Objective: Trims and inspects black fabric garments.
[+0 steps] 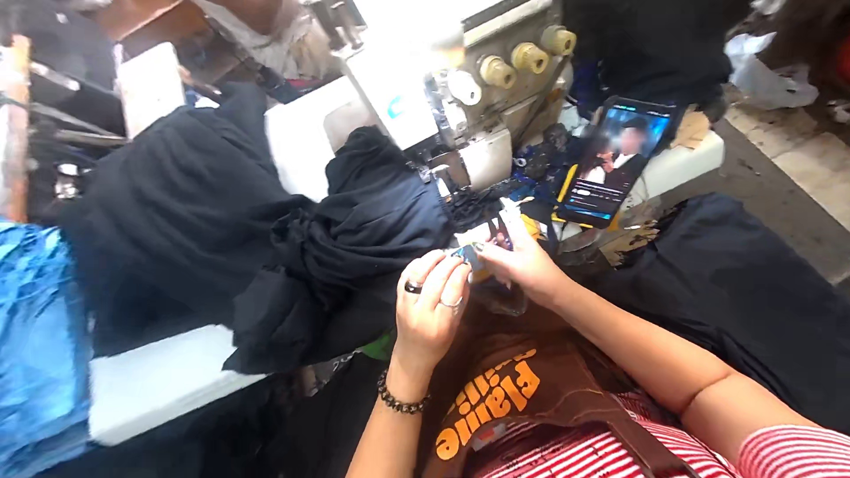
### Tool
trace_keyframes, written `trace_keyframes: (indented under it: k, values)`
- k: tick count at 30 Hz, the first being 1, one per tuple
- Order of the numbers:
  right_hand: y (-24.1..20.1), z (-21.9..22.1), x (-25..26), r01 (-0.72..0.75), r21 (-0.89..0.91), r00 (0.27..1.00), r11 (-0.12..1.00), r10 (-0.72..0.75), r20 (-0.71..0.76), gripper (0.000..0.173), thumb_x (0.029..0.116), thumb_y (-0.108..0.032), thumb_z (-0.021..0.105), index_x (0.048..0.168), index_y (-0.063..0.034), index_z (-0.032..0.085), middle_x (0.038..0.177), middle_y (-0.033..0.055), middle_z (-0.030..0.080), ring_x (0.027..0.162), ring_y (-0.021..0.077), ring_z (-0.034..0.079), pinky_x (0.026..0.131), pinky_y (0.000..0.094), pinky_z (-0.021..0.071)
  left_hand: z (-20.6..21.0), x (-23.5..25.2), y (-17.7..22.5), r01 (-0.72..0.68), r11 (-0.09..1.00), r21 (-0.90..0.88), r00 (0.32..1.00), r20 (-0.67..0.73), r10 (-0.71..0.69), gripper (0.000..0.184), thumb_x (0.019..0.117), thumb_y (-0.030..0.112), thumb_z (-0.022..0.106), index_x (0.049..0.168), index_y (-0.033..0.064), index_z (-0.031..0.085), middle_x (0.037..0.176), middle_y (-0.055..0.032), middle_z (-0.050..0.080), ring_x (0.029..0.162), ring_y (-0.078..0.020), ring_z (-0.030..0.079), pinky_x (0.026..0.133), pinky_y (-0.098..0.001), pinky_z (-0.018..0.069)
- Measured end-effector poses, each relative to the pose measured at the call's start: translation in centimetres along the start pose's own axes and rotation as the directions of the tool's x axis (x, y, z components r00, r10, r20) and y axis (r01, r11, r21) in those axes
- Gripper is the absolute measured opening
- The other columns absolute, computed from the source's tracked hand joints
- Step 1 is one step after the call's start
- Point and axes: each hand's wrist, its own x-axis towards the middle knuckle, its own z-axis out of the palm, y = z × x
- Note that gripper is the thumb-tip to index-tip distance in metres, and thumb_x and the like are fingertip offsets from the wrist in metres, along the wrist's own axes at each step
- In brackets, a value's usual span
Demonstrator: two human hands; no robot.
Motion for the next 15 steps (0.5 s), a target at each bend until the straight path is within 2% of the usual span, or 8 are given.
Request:
trace_keyframes:
  k: [2, 3, 4, 5, 6, 8, 11, 15]
  values:
    - [0.9, 0.2, 1.6, 0.205, -0.184, 0.976, 0.961, -0.214, -0.031, 0.033, 0.0938, -0.017, 0.071, 0.126, -0.0131, 0.065, 0.113, 0.0001, 0.067, 0.078, 0.0069, 0.062, 0.065, 0.0267, 0.0536, -1.0, 1.4, -0.6, 0.064, 0.998, -0.007, 0.993, -0.103, -0.065, 0.01, 0.0886, 0.004, 0.075, 0.098, 0.0056, 0.075, 0.105, -0.0099, 0.075, 0.113, -0.0261, 0.067, 0.101, -0.0409, 0.0536]
    - [1.0, 0.5, 2.3, 0.222, -0.193, 0.973, 0.956, -0.229, -0.012, 0.045, 0.0929, -0.018, 0.073, 0.136, -0.0148, 0.06, 0.127, 0.0017, 0.066, 0.089, 0.008, 0.065, 0.07, 0.0279, 0.0556, -1.5, 2.2, -1.1, 0.087, 0.996, -0.004, 0.985, -0.151, -0.087, 0.011, 0.0884, 0.003, 0.076, 0.099, 0.0049, 0.075, 0.105, -0.0102, 0.074, 0.113, -0.0258, 0.067, 0.101, -0.0409, 0.054]
    - [0.9, 0.9, 2.7, 0.202, -0.152, 0.979, 0.967, -0.203, 0.01, 0.05, 0.0924, -0.015, 0.072, 0.14, -0.0154, 0.056, 0.128, 0.0005, 0.067, 0.088, 0.0059, 0.065, 0.068, 0.0249, 0.0558, -2.1, 3.0, -1.6, 0.102, 0.995, 0.006, 0.976, -0.193, -0.099, 0.011, 0.0887, 0.003, 0.075, 0.1, 0.0043, 0.075, 0.106, -0.0105, 0.074, 0.113, -0.0257, 0.067, 0.101, -0.041, 0.0543]
    - [0.8, 1.3, 2.9, 0.142, -0.068, 0.99, 0.987, -0.141, 0.028, 0.047, 0.0929, -0.013, 0.072, 0.138, -0.0149, 0.057, 0.114, -0.0009, 0.069, 0.073, 0.0034, 0.061, 0.058, 0.021, 0.0518, -2.4, 3.9, -2.2, 0.111, 0.994, 0.009, 0.967, -0.234, -0.106, 0.011, 0.0886, 0.002, 0.074, 0.099, 0.0036, 0.075, 0.105, -0.0106, 0.074, 0.113, -0.0257, 0.068, 0.101, -0.0412, 0.0546]
    - [0.8, 1.7, 3.0, 0.062, 0.036, 0.997, 0.997, -0.064, 0.053, 0.039, 0.0944, -0.011, 0.071, 0.131, -0.0124, 0.06, 0.091, -0.0009, 0.067, 0.055, 0.0025, 0.051, 0.047, 0.0186, 0.0447, -2.6, 4.6, -2.8, 0.113, 0.994, 0.009, 0.96, -0.259, -0.107, 0.011, 0.0888, 0.001, 0.074, 0.099, 0.0029, 0.075, 0.106, -0.0104, 0.075, 0.113, -0.0255, 0.068, 0.1, -0.041, 0.0546]
    - [1.0, 1.6, 2.7, -0.049, 0.131, 0.993, 0.99, 0.034, 0.114, 0.018, 0.0971, -0.013, 0.068, 0.114, -0.0081, 0.062, 0.062, -0.0018, 0.052, 0.042, 0.0037, 0.041, 0.042, 0.0184, 0.0388, -2.5, 6.0, -3.8, 0.092, 0.995, 0.023, 0.962, -0.259, -0.083, 0.011, 0.0898, 0.0, 0.073, 0.1, 0.001, 0.075, 0.107, -0.0112, 0.075, 0.114, -0.0257, 0.067, 0.1, -0.0401, 0.0541]
    - [1.5, 0.5, 1.8, -0.043, 0.135, 0.995, 0.99, 0.03, 0.097, 0.009, 0.0979, -0.014, 0.066, 0.092, -0.0081, 0.061, 0.051, -0.0053, 0.046, 0.04, 0.0028, 0.042, 0.043, 0.0184, 0.0406, -1.6, 6.7, -4.1, 0.041, 0.996, 0.073, 0.989, -0.143, -0.03, 0.013, 0.0924, 0.003, 0.072, 0.104, -0.0011, 0.074, 0.112, -0.0156, 0.072, 0.116, -0.0271, 0.065, 0.101, -0.0391, 0.0524]
    - [1.5, -0.7, 0.8, 0.021, 0.108, 0.994, 0.994, -0.032, 0.101, 0.011, 0.099, -0.012, 0.063, 0.089, -0.0087, 0.061, 0.051, -0.0055, 0.047, 0.041, 0.0027, 0.044, 0.044, 0.0185, 0.0421, 0.1, 6.0, -4.4, -0.061, 0.996, 0.068, 0.997, 0.055, 0.057, 0.015, 0.0957, 0.005, 0.068, 0.107, -0.002, 0.075, 0.116, -0.0201, 0.071, 0.117, -0.0303, 0.066, 0.103, -0.0414, 0.0515]
